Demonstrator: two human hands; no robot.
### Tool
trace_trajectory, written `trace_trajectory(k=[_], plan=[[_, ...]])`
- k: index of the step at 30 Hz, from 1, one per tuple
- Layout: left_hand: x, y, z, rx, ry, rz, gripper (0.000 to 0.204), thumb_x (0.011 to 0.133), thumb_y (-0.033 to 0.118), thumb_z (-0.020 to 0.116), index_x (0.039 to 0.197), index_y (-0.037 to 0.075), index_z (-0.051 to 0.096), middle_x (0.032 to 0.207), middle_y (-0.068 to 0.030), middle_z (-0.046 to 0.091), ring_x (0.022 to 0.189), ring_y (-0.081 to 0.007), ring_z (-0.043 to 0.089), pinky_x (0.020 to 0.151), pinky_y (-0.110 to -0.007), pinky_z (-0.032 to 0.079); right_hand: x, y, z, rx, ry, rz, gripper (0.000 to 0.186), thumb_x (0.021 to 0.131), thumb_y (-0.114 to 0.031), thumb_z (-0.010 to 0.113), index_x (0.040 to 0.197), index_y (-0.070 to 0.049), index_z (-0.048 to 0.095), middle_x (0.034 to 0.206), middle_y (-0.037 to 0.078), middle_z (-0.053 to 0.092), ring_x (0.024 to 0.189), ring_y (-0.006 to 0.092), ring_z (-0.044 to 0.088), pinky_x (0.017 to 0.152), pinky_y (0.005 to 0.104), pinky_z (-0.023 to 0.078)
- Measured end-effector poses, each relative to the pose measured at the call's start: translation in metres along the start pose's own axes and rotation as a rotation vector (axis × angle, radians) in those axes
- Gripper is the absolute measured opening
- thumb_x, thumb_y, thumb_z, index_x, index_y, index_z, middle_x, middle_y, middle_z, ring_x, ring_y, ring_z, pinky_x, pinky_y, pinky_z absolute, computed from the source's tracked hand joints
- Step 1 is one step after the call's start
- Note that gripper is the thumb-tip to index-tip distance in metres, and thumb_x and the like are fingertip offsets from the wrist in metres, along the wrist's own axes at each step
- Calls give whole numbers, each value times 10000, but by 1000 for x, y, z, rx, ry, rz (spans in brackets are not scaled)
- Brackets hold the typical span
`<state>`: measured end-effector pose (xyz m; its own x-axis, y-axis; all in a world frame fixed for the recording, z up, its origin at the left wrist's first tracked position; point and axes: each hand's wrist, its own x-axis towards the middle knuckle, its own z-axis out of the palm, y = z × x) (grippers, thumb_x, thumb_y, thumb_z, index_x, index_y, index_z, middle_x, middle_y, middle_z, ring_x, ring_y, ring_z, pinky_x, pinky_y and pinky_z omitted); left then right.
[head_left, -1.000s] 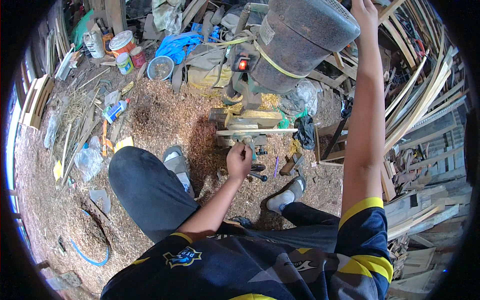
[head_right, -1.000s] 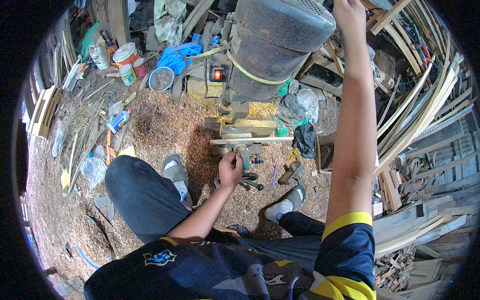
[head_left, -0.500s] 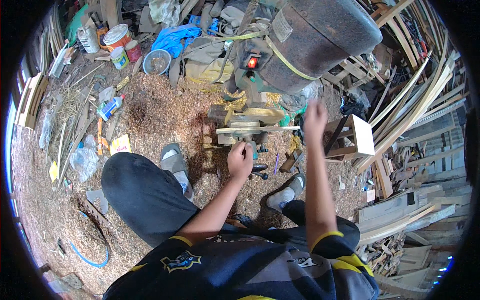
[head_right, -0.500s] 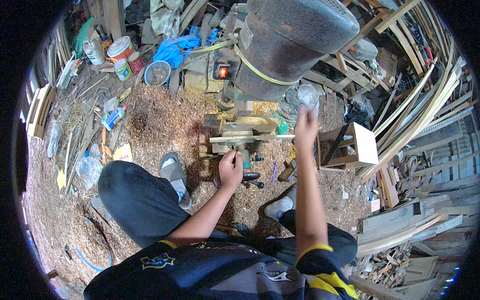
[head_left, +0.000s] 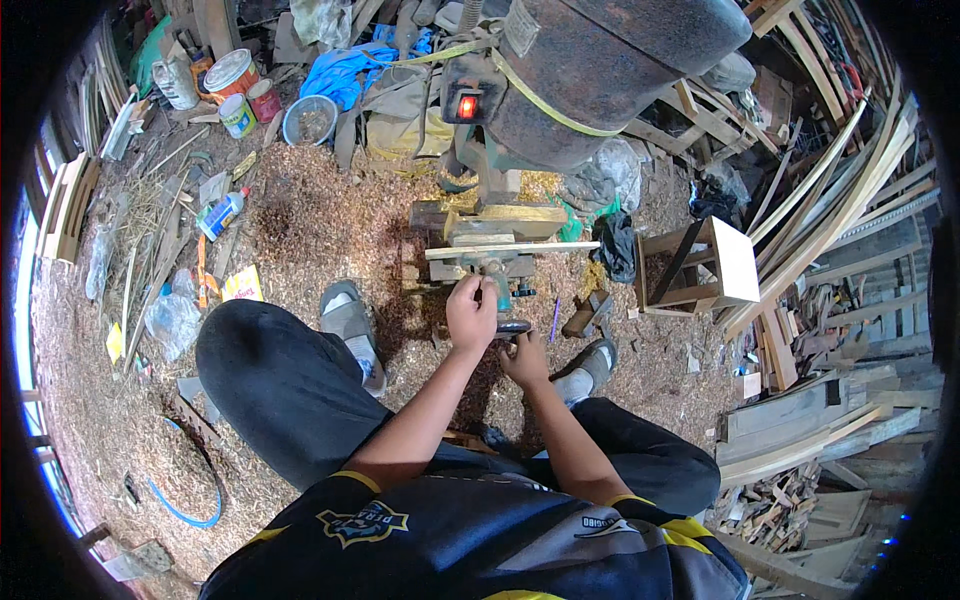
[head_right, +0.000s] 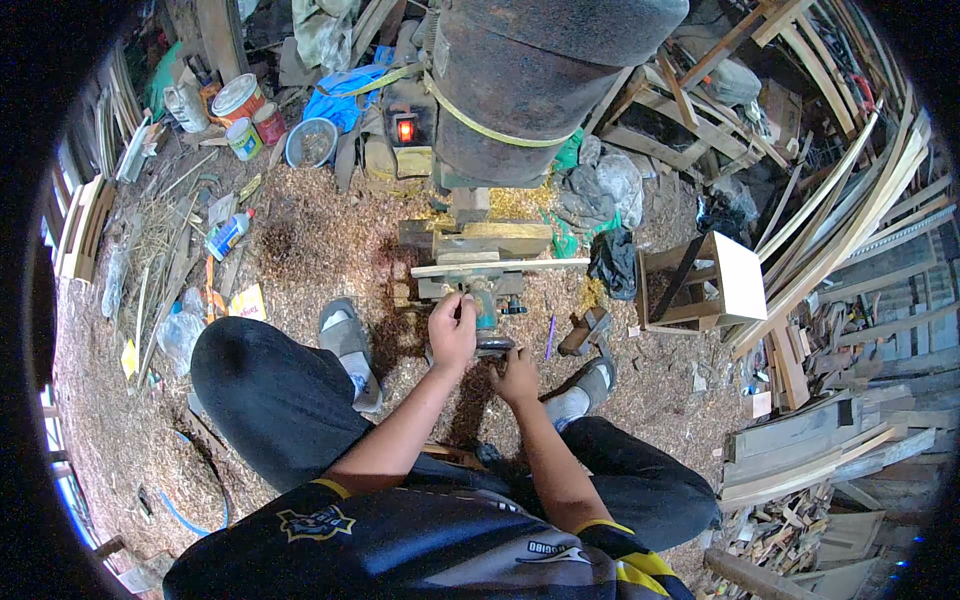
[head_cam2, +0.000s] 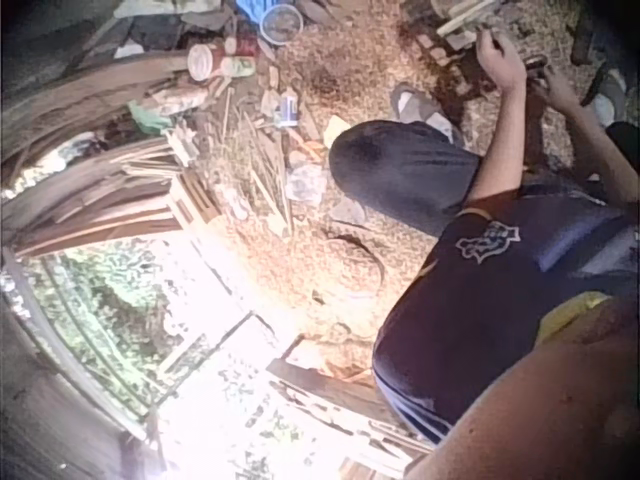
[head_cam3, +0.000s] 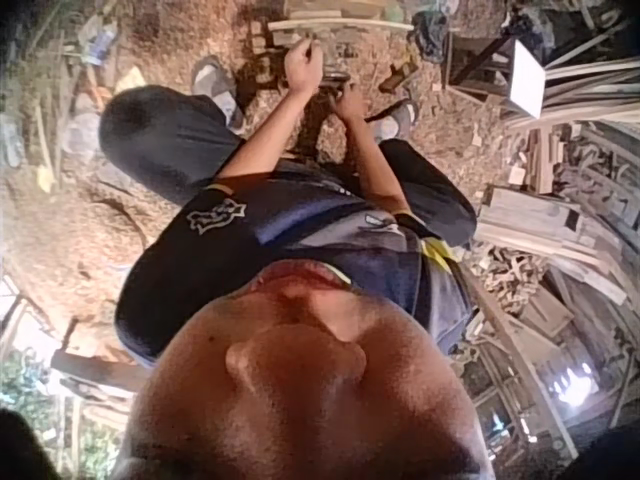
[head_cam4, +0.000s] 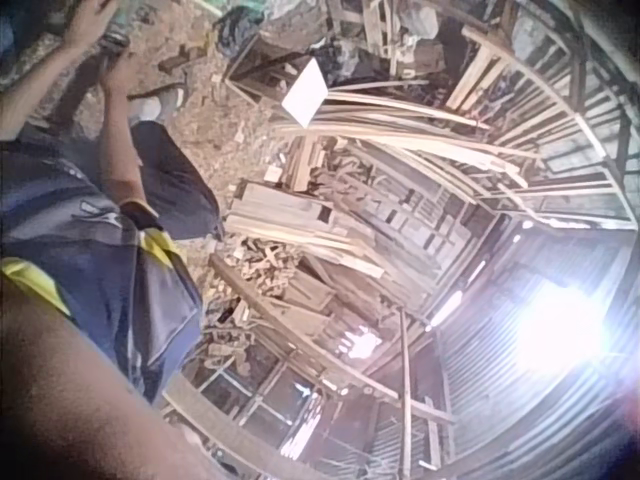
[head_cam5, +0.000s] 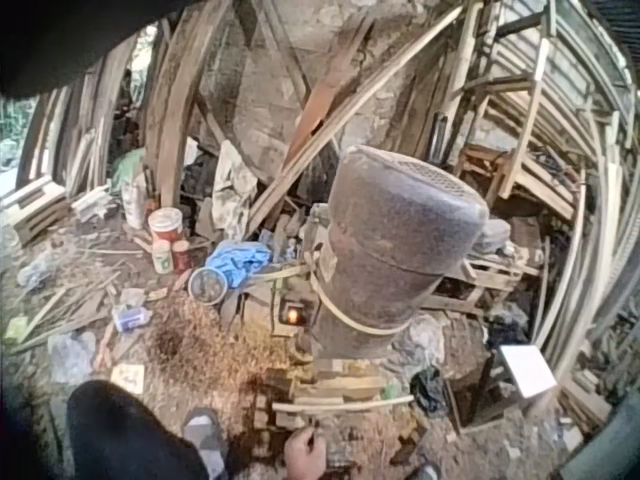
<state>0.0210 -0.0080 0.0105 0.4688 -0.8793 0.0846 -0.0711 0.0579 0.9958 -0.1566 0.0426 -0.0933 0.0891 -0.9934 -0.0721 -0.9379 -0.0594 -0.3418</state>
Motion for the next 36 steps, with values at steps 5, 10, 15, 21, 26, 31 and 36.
trace_trajectory(k=[5,10,15,21,26,31,36], plan=[[0,-2,3,7,2,18,226,994,151,606,874,-39,623,788,-192,607,702,-339,602,677,-399,477,14,11,12,-179,-305,75,585,912,-442,688,1252,29,611,1278,269,582,1161,456,607,993,541,514],[-1,2,2,10,-7,1,235,995,145,605,852,-42,605,768,-184,591,669,-312,583,656,-389,471,22,39,38,-148,-270,-69,521,983,-426,618,1221,37,633,1295,297,568,1137,496,606,982,557,510],[-2,13,9,-9,-59,-14,260,1023,129,582,819,-30,599,750,-114,589,715,-177,569,689,-336,458,26,60,53,-31,-398,-57,502,1015,-434,578,1208,25,642,1290,322,568,1118,515,611,972,579,505],[-2,16,3,-8,-36,-8,266,1020,128,585,808,-33,576,739,-116,571,701,-174,554,671,-340,446,20,35,35,-4,-399,-16,552,1019,-485,558,1225,20,645,1297,317,577,1108,510,621,974,573,508],[-3,14,11,-18,-35,24,218,991,92,603,825,-44,563,760,-116,550,656,-191,534,636,-338,447,26,48,33,124,-325,-17,546,1003,-489,579,1172,20,684,1191,317,665,1096,490,643,973,547,510],[-3,3,8,17,-37,40,258,1023,118,580,811,-28,583,739,-106,572,701,-176,568,666,-343,449,37,37,18,155,-466,32,590,975,-534,600,1122,24,720,1076,310,712,1057,464,678,940,521,536],[-1,-5,5,43,-48,74,266,1032,126,573,818,-31,593,751,-91,590,713,-168,578,685,-328,460,37,21,5,71,-458,98,548,945,-562,631,1042,-40,769,1037,270,730,1019,458,691,909,530,543]])
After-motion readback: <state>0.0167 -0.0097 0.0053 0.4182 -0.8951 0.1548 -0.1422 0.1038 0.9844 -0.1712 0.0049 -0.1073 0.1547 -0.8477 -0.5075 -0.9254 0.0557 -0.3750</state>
